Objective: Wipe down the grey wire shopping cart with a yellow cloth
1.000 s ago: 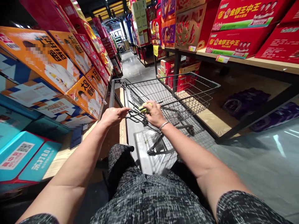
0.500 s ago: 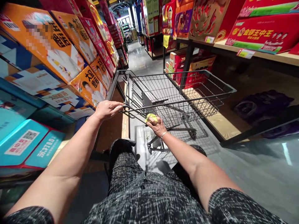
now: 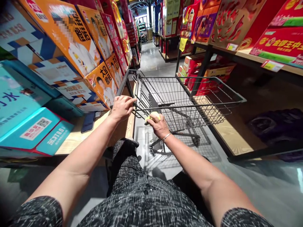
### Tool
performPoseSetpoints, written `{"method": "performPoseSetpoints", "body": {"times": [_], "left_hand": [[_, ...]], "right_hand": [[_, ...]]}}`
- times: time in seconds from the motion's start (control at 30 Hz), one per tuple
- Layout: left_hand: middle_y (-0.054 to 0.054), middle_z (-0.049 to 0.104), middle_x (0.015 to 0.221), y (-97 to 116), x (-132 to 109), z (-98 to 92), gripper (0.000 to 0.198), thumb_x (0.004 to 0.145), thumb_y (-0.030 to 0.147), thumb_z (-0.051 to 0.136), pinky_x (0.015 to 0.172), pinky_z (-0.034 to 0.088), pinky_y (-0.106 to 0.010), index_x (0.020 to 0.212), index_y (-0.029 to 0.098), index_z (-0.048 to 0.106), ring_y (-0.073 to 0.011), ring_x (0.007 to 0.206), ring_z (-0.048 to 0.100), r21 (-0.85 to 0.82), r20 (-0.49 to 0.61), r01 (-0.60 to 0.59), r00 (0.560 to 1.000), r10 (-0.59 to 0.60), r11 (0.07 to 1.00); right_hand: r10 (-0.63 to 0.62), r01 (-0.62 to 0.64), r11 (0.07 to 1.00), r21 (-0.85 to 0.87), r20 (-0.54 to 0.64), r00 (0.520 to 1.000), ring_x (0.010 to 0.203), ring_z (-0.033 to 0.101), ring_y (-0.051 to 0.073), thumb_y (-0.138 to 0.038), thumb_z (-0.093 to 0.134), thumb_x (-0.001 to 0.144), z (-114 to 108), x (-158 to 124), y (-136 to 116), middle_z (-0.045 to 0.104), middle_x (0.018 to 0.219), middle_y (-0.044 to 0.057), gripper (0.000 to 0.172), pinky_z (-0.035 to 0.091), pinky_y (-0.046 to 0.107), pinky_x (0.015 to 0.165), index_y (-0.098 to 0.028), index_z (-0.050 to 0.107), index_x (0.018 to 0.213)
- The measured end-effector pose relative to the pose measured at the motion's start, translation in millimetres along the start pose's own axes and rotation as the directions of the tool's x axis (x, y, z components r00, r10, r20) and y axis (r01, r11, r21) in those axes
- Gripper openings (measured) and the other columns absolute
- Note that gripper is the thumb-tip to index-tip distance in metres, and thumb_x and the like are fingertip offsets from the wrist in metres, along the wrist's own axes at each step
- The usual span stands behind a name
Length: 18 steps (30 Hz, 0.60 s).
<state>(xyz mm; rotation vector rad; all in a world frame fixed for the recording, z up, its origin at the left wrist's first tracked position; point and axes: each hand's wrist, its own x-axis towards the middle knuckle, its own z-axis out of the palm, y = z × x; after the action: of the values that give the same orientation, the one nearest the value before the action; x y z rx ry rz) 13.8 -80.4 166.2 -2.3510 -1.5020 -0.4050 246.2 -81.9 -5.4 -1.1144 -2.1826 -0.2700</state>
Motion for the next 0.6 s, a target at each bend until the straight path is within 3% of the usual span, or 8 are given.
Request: {"method": "performPoseSetpoints", "body": {"times": [0.1, 0.2, 0.33, 0.4, 0.5, 0.6], "left_hand": [[-0.007, 0.067, 0.134, 23.4, 8.1, 3.7, 0.046, 0.094, 0.024, 0.056, 0.103, 0.034, -0.045, 0.14, 0.026, 0.061, -0.0281, 0.124, 0.055, -0.055, 0.028, -0.046, 0.998, 0.048, 0.997], [-0.008, 0.072, 0.123, 38.6, 14.8, 10.0, 0.039, 0.101, 0.029, 0.048, 0.095, 0.038, -0.044, 0.136, 0.025, 0.065, -0.0278, 0.113, 0.06, -0.046, 0.098, -0.013, 0.995, 0.017, 0.999], [-0.009, 0.074, 0.103, 42.4, 16.8, 16.5, 0.037, 0.101, 0.044, 0.05, 0.092, 0.038, -0.047, 0.104, 0.022, 0.08, -0.03, 0.104, 0.06, 0.036, 0.184, -0.038, 0.983, 0.031, 0.999], [-0.009, 0.074, 0.103, 41.2, 17.7, 16.5, 0.038, 0.099, 0.046, 0.053, 0.092, 0.039, -0.046, 0.102, 0.021, 0.081, -0.0299, 0.104, 0.06, 0.046, 0.2, -0.029, 0.98, 0.019, 0.999], [-0.009, 0.074, 0.107, 40.5, 22.3, 12.2, 0.038, 0.098, 0.048, 0.054, 0.091, 0.04, -0.045, 0.105, 0.022, 0.081, -0.03, 0.106, 0.061, 0.05, 0.256, -0.009, 0.967, -0.004, 0.999], [-0.01, 0.073, 0.112, 42.2, 28.5, 7.0, 0.038, 0.096, 0.049, 0.055, 0.089, 0.041, -0.045, 0.104, 0.021, 0.081, -0.0318, 0.109, 0.06, 0.077, 0.354, 0.024, 0.934, -0.049, 0.997]], "right_hand": [[0.002, -0.01, 0.999, -0.034, -0.227, 0.974, 0.133, 0.033, 0.032, -0.019, 0.06, 0.09, -23.1, 41.7, 0.9, 0.051, 0.14, 0.007, 0.042, 0.038, 0.052, 0.111, -0.035, 0.068, 0.128], [0.017, -0.041, 0.996, -0.082, -0.278, 0.96, 0.134, 0.03, 0.032, -0.017, 0.059, 0.089, -21.9, 51.8, 16.4, 0.048, 0.139, 0.007, 0.044, 0.036, 0.052, 0.112, -0.036, 0.068, 0.128], [0.033, -0.046, 0.991, -0.128, -0.105, 0.994, 0.126, 0.033, 0.029, -0.014, 0.057, 0.089, 13.4, 9.7, 41.2, 0.053, 0.128, 0.005, 0.041, 0.039, 0.044, 0.111, -0.037, 0.073, 0.119], [0.111, -0.106, 0.983, -0.15, 0.029, 0.993, 0.124, 0.035, 0.029, -0.015, 0.056, 0.088, 32.7, -22.7, 51.4, 0.054, 0.129, 0.006, 0.041, 0.04, 0.044, 0.108, -0.036, 0.074, 0.118], [0.274, -0.23, 0.953, -0.196, 0.241, 0.931, 0.116, 0.04, 0.031, -0.016, 0.053, 0.088, 52.7, -65.3, 63.6, 0.055, 0.131, 0.009, 0.041, 0.044, 0.044, 0.097, -0.032, 0.073, 0.12], [0.369, -0.296, 0.925, -0.24, 0.367, 0.854, 0.105, 0.045, 0.03, -0.013, 0.048, 0.085, 61.3, -86.3, 70.9, 0.058, 0.126, 0.015, 0.04, 0.045, 0.043, 0.085, -0.023, 0.074, 0.115]]}}
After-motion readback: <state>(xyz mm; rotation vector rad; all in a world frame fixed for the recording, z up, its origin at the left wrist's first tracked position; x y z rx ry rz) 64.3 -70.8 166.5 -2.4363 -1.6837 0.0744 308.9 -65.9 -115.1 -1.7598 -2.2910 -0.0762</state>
